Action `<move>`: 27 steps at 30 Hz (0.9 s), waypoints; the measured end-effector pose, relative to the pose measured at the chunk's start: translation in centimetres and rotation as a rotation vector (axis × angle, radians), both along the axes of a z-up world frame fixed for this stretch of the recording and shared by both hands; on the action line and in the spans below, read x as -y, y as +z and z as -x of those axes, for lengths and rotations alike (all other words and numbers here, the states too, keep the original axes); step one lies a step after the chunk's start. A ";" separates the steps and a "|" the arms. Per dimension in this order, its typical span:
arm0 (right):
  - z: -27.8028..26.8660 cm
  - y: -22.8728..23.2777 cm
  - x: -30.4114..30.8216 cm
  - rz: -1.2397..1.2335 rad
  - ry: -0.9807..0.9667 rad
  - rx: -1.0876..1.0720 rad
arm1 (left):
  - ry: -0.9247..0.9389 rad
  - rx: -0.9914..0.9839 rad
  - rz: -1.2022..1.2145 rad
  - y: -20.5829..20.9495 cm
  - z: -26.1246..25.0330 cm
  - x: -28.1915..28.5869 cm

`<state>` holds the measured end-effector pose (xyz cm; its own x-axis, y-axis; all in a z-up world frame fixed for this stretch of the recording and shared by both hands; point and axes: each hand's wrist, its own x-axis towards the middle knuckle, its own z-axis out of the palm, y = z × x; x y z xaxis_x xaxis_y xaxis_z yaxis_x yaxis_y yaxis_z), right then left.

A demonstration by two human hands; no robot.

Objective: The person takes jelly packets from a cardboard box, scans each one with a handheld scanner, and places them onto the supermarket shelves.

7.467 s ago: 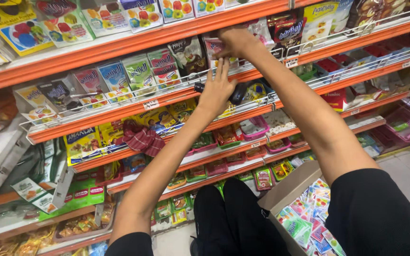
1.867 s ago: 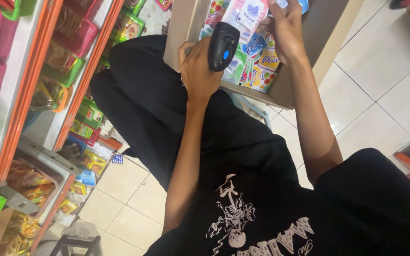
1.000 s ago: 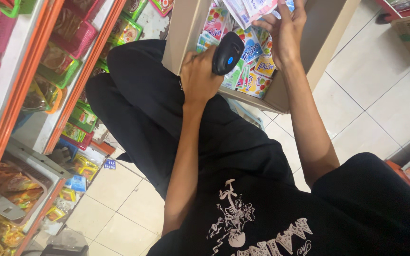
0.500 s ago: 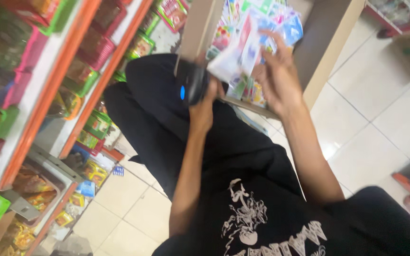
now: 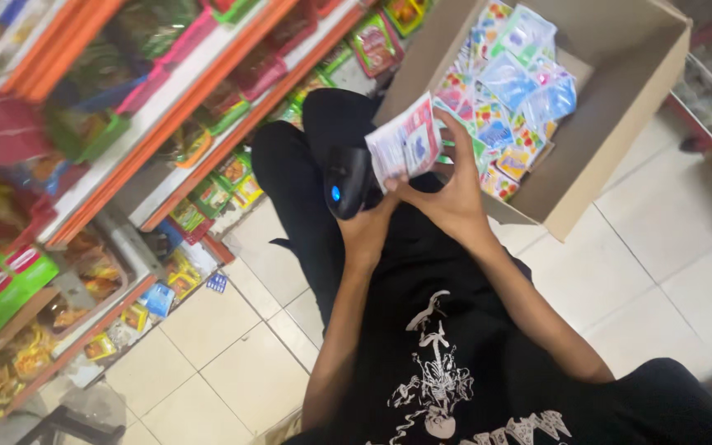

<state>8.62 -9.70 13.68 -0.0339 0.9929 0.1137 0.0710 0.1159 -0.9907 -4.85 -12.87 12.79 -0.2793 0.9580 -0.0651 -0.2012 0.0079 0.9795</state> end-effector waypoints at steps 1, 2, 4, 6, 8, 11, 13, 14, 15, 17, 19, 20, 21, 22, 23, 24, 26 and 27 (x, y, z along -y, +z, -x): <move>0.7 0.3 0.1 -0.022 -0.010 0.019 | 0.006 -0.063 -0.021 0.2 0.4 0.7; 1.2 0.8 0.1 -0.050 0.007 0.011 | 0.013 -0.132 -0.050 0.6 1.0 0.9; 1.7 1.8 0.2 -0.058 0.076 -0.047 | 0.037 -0.148 -0.047 1.6 2.2 1.8; 2.0 2.5 0.0 -0.073 0.094 -0.049 | 0.055 -0.156 -0.032 2.4 2.6 2.5; 2.2 3.0 -0.4 -0.088 0.101 -0.052 | 0.106 -0.049 0.119 3.2 2.9 2.6; 2.0 4.0 -1.3 -0.177 0.174 -0.218 | 0.152 -0.059 0.033 4.3 3.3 2.8; 1.6 4.6 -1.3 -0.017 0.221 -0.319 | 0.155 0.000 0.039 4.8 3.6 2.4; 1.3 4.8 -1.4 -0.019 0.226 -0.315 | 0.163 0.060 0.074 4.8 3.5 2.7; 1.0 4.9 -1.5 0.074 0.230 -0.286 | 0.167 0.065 0.071 4.8 3.2 3.0; 1.1 5.0 -1.9 0.156 0.239 -0.269 | 0.202 0.050 0.060 5.1 3.2 3.0; 0.9 5.0 -2.1 0.101 0.302 -0.190 | 0.193 0.060 0.039 5.5 3.4 2.8; 0.8 4.9 -1.9 0.105 0.311 -0.184 | 0.180 0.078 0.033 5.6 3.2 3.0; 0.8 4.8 -1.7 0.052 0.316 -0.160 | 0.190 0.084 0.036 5.6 3.1 2.9; 0.7 4.9 -1.6 -0.004 0.319 -0.139 | 0.167 0.123 0.011 5.7 3.2 2.4; 0.3 5.2 -1.6 -0.001 0.326 -0.134 | 0.144 0.161 -0.014 5.9 3.2 2.1; 0.4 5.7 -1.6 -0.032 0.372 -0.219 | 0.158 0.150 -0.017 6.1 3.4 1.9; 0.6 7.5 -1.9 -0.085 0.432 -0.312 | 0.213 0.548 0.022 6.2 3.3 1.0; 0.6 8.5 -1.8 -0.192 0.466 -0.155 | 0.217 0.538 -0.004 6.0 4.1 0.3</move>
